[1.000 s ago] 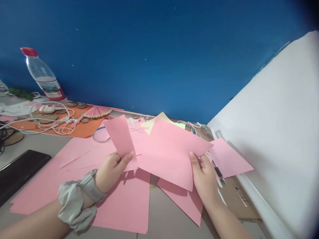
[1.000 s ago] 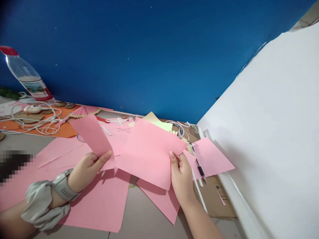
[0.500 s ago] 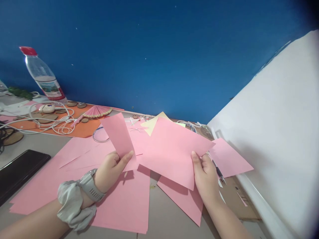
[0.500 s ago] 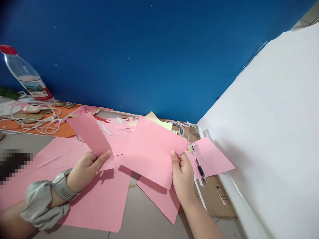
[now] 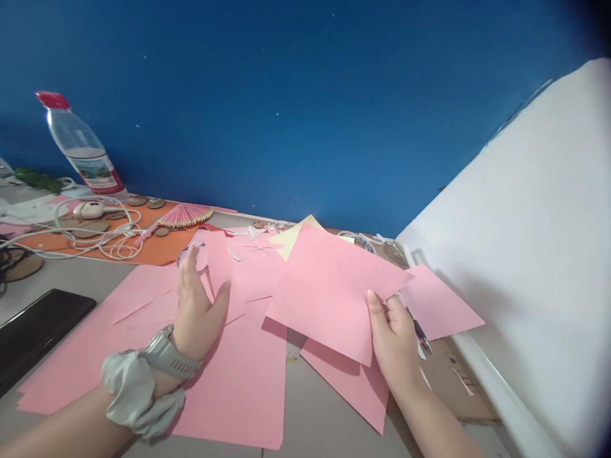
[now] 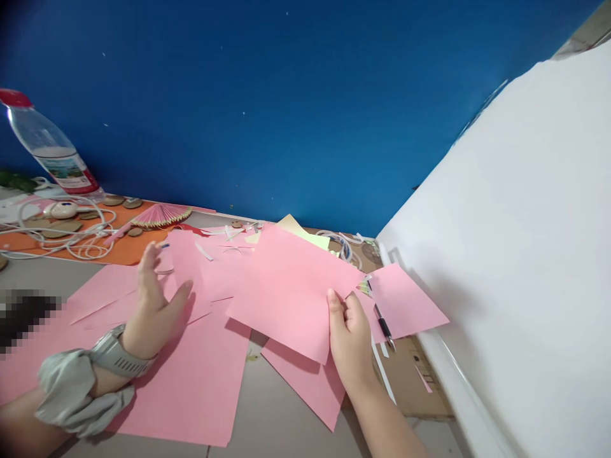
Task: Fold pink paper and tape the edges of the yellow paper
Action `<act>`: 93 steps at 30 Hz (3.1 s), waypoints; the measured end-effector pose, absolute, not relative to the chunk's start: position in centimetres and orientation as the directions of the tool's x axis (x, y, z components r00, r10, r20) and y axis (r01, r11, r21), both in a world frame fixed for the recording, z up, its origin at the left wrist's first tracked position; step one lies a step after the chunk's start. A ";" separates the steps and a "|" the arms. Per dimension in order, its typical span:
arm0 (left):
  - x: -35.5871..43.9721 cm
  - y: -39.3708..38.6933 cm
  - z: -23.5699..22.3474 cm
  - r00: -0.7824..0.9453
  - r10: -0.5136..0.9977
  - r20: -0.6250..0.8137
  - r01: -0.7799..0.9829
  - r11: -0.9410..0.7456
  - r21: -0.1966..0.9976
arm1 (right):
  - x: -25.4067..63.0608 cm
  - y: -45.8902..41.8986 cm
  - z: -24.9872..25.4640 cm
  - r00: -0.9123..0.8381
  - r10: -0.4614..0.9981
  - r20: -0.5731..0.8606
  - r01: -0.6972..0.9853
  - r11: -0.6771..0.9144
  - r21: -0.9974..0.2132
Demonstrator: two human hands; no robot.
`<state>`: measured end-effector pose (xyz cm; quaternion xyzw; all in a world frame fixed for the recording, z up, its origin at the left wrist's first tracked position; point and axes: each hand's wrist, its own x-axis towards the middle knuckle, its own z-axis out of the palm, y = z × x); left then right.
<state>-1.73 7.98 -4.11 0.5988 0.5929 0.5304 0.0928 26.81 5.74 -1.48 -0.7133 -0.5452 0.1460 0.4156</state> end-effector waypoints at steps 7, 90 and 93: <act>-0.9 6.5 -2.2 0.422 0.874 0.241 0.414 -0.422 0.807 | 26.8 5.6 -1.3 0.350 0.895 0.277 0.667 -0.031 -0.745; -0.7 6.4 -2.2 0.394 0.919 0.001 0.550 -0.237 0.801 | 26.0 5.2 -1.2 0.194 0.975 0.109 0.494 -0.001 -0.870; -0.8 6.4 -2.5 0.387 0.921 -0.037 0.551 -0.199 0.811 | 26.1 5.4 -1.2 0.213 0.975 0.066 0.494 -0.049 -0.868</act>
